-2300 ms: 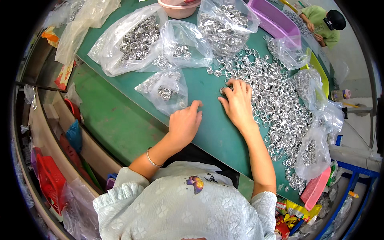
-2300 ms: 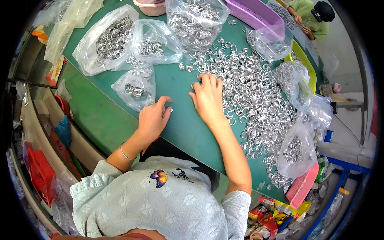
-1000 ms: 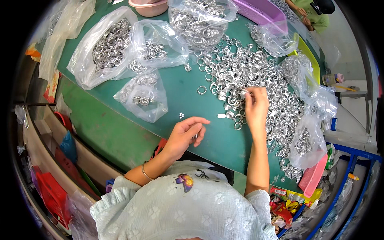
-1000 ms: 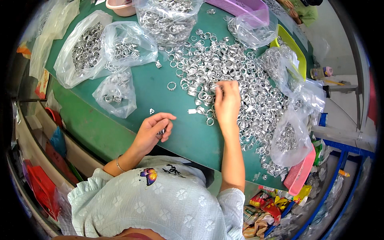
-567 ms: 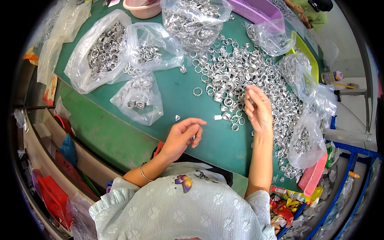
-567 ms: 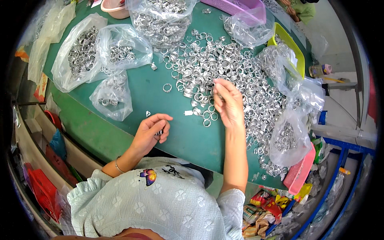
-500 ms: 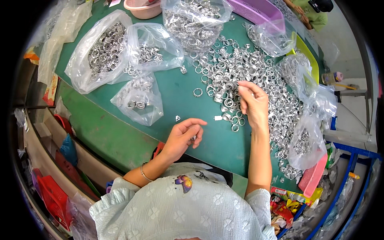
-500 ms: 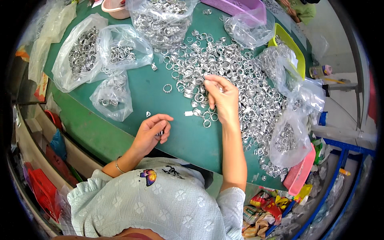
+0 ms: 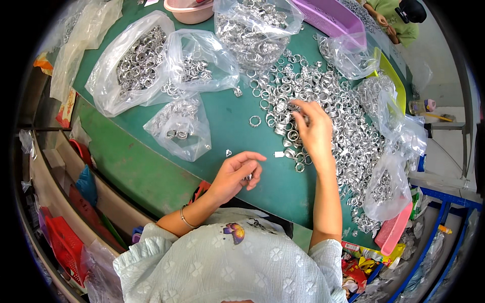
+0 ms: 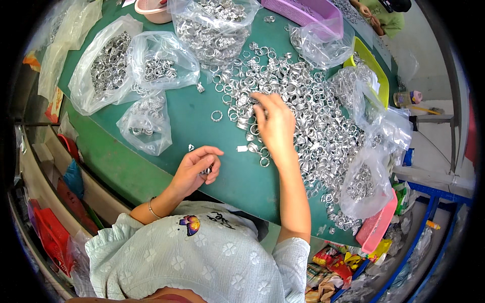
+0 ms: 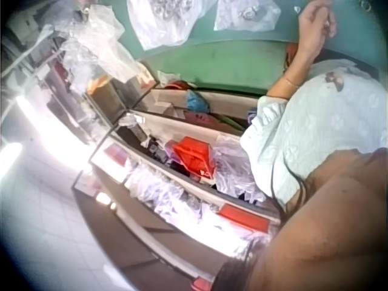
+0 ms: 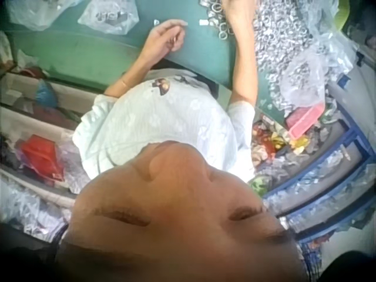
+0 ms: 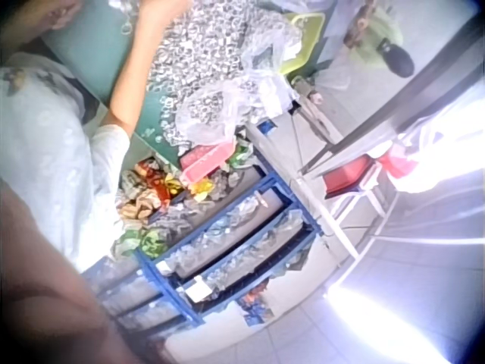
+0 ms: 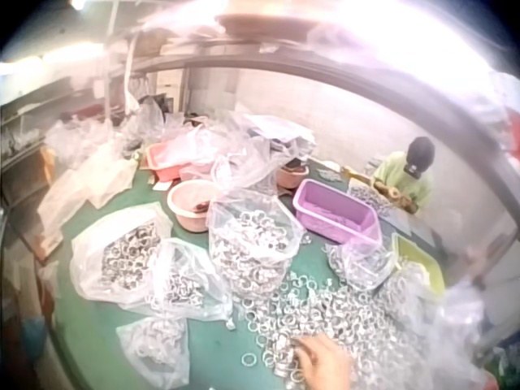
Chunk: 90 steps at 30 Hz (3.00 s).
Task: The person assembles small metal keychains by hand, picking up individual rings and metal pieces from a large pile on a green table. They link the components together and place the finished assemblies into a plastic bag. The process is repetitive and involves handling many small parts.
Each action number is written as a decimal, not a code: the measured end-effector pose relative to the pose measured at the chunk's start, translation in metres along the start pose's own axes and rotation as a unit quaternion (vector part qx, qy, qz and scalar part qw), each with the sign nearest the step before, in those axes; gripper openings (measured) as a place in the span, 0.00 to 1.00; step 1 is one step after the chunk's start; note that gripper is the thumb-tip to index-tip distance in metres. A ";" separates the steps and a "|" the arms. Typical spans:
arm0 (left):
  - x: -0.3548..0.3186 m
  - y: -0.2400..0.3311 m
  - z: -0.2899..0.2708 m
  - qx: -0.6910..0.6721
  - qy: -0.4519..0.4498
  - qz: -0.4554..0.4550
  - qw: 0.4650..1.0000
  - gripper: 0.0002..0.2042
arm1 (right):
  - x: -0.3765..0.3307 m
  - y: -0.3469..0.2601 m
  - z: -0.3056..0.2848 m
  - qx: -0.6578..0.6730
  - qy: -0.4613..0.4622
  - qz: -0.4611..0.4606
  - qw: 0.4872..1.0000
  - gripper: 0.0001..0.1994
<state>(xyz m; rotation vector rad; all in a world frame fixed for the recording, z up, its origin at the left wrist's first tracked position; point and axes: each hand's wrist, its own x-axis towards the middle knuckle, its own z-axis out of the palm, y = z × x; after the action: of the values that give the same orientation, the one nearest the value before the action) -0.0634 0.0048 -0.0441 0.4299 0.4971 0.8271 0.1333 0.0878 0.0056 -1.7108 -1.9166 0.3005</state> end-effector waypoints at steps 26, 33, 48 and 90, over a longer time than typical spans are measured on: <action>0.010 0.007 -0.003 -0.120 0.006 -0.022 0.993 0.14 | 0.032 0.030 -0.013 -0.008 0.033 0.078 0.996 0.06; 0.011 0.006 -0.008 -0.145 -0.039 -0.029 0.988 0.17 | 0.038 0.022 -0.002 -0.058 -0.049 -0.007 0.997 0.06; 0.009 0.005 -0.009 -0.148 -0.042 -0.030 0.988 0.16 | 0.016 0.029 -0.030 0.149 -0.189 0.061 0.969 0.07; 0.009 0.009 -0.008 -0.139 -0.055 -0.067 0.986 0.17 | 0.149 0.078 0.037 0.054 0.056 -0.038 0.996 0.14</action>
<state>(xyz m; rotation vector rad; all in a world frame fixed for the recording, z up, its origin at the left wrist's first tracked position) -0.0687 0.0187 -0.0479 0.1804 0.2987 0.7262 0.1730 0.2522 -0.0275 -1.5484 -1.8452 0.2696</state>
